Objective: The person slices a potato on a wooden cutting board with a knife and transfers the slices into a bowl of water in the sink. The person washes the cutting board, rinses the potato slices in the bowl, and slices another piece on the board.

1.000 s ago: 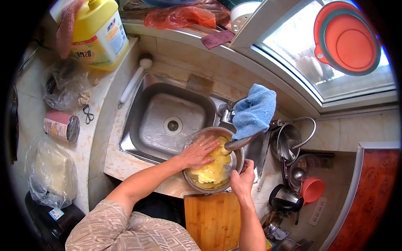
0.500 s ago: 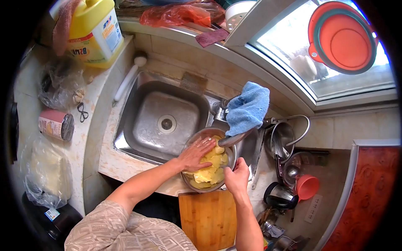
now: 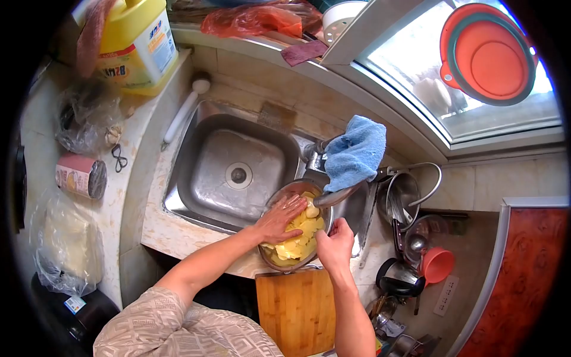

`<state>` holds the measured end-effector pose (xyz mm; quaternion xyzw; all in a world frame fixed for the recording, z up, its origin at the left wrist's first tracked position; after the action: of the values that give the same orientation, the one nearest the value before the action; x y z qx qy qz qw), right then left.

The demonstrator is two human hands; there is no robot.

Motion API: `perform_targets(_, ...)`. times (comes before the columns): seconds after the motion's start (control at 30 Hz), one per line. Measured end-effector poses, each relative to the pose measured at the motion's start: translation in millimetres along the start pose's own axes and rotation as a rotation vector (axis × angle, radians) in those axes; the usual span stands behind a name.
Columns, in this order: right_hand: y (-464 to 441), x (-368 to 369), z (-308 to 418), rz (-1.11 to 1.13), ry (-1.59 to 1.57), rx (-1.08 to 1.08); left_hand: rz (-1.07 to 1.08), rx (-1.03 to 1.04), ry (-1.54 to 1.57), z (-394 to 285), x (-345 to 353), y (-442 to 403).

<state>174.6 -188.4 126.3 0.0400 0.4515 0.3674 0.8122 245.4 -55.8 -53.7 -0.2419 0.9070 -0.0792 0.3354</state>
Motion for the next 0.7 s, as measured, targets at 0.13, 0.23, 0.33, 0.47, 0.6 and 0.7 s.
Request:
perform_targets(0.13, 2, 6, 4, 0.018, -0.093, 0.037, -0.010, 0.036, 0.021, 6, 0, 1)
perform_targets(0.23, 2, 10, 5, 0.057, -0.164, 0.076, -0.018, 0.040, 0.041, 8, 1, 2)
perform_targets(0.33, 4, 12, 9, 0.083, -0.203, 0.100, -0.026, 0.037, 0.060, 9, 0, 3)
perform_targets(0.47, 6, 15, 15, 0.098, -0.233, 0.107, -0.033, 0.032, 0.083, 8, -1, 4)
perform_targets(0.6, 3, 18, 12, 0.117, -0.232, 0.097, -0.027, 0.025, 0.086, 10, -4, 7)
perform_targets(0.7, 6, 21, 20, 0.108, -0.245, 0.102, -0.026, 0.037, 0.087, 12, -4, 8)
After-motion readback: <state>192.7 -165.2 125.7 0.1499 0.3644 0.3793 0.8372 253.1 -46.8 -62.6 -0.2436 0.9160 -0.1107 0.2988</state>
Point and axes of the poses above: each hand's wrist, its own y-axis away from the middle knuckle, its own x-axis out of the palm, z = x × y, the point moved 2 cm from there along -y, towards the middle knuckle, and after that the axes turned 11 degrees about x, right-handed, at the moved point
